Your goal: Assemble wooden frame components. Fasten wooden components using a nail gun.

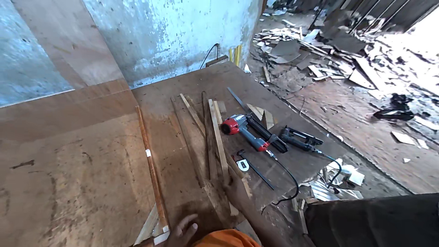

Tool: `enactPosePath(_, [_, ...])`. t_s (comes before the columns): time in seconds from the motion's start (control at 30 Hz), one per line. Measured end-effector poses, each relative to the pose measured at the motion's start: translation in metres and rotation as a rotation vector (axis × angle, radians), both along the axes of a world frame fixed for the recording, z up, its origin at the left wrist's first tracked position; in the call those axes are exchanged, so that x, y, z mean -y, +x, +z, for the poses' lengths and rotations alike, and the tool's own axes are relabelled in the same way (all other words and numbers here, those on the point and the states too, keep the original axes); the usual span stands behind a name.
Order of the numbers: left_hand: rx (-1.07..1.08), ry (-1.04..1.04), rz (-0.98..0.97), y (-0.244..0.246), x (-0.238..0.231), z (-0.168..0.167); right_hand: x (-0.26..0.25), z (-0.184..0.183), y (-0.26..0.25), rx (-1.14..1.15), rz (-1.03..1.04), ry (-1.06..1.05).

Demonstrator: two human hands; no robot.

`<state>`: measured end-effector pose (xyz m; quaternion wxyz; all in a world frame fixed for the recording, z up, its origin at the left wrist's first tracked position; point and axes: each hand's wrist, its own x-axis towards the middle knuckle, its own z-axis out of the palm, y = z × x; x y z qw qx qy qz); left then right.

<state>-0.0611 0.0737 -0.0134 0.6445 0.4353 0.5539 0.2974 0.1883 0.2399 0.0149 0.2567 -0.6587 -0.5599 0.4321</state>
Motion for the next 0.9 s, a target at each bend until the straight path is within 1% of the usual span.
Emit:
enactPosePath(0.03, [0.022, 0.025, -0.027, 0.004, -0.006, 0.003, 0.015, 0.004, 0.0, 0.015, 0.0, 0.056])
enactPosePath(0.1, [0.089, 0.073, -0.057, 0.015, -0.018, 0.013, 0.046, -0.003, -0.001, -0.016, -0.018, 0.246])
enactPosePath(0.13, [0.117, 0.099, -0.075, 0.022, -0.025, 0.018, 0.057, -0.005, -0.005, -0.079, -0.028, 0.345])
enactPosePath(0.17, [0.134, 0.127, -0.099, 0.028, -0.031, 0.022, 0.065, -0.005, -0.013, -0.16, -0.043, 0.396])
enactPosePath(0.2, [0.143, 0.145, -0.119, 0.032, -0.036, 0.024, 0.07, 0.001, -0.024, -0.263, -0.064, 0.361])
enactPosePath(0.27, [0.158, 0.177, -0.11, 0.039, -0.039, 0.031, 0.07, 0.019, -0.048, -0.449, -0.059, 0.18])
enactPosePath(0.3, [0.164, 0.198, -0.082, 0.039, -0.04, 0.032, 0.066, 0.028, -0.06, -0.501, -0.037, 0.105])
enactPosePath(0.33, [0.192, 0.21, -0.044, 0.037, -0.04, 0.031, 0.061, 0.036, -0.072, -0.532, -0.029, 0.076])
enactPosePath(0.4, [0.25, 0.25, 0.004, 0.029, -0.041, 0.038, 0.055, 0.05, -0.089, -0.555, 0.013, 0.152])
enactPosePath(0.47, [0.315, 0.332, 0.012, 0.015, -0.039, 0.043, 0.054, 0.06, -0.103, -0.545, 0.045, 0.249])
enactPosePath(0.57, [0.373, 0.383, 0.052, 0.003, -0.025, 0.055, 0.054, 0.064, -0.12, -0.547, 0.067, 0.323])
enactPosePath(0.67, [0.479, 0.393, 0.099, -0.002, -0.009, 0.05, 0.061, 0.064, -0.132, -0.526, 0.091, 0.362])
enactPosePath(0.73, [0.514, 0.366, 0.139, -0.003, 0.013, 0.042, 0.072, 0.061, -0.136, -0.605, 0.132, 0.425])
enactPosePath(0.8, [0.44, 0.379, 0.175, -0.008, 0.034, 0.042, 0.086, 0.061, -0.138, -0.782, 0.245, 0.414])
enactPosePath(0.83, [0.312, 0.392, 0.243, -0.013, 0.046, 0.045, 0.09, 0.062, -0.138, -0.868, 0.333, 0.385])
enactPosePath(0.87, [0.127, 0.397, 0.336, -0.018, 0.06, 0.045, 0.09, 0.066, -0.139, -0.905, 0.414, 0.37])
enactPosePath(0.9, [-0.097, 0.388, 0.436, -0.025, 0.076, 0.043, 0.088, 0.071, -0.139, -0.884, 0.477, 0.377])
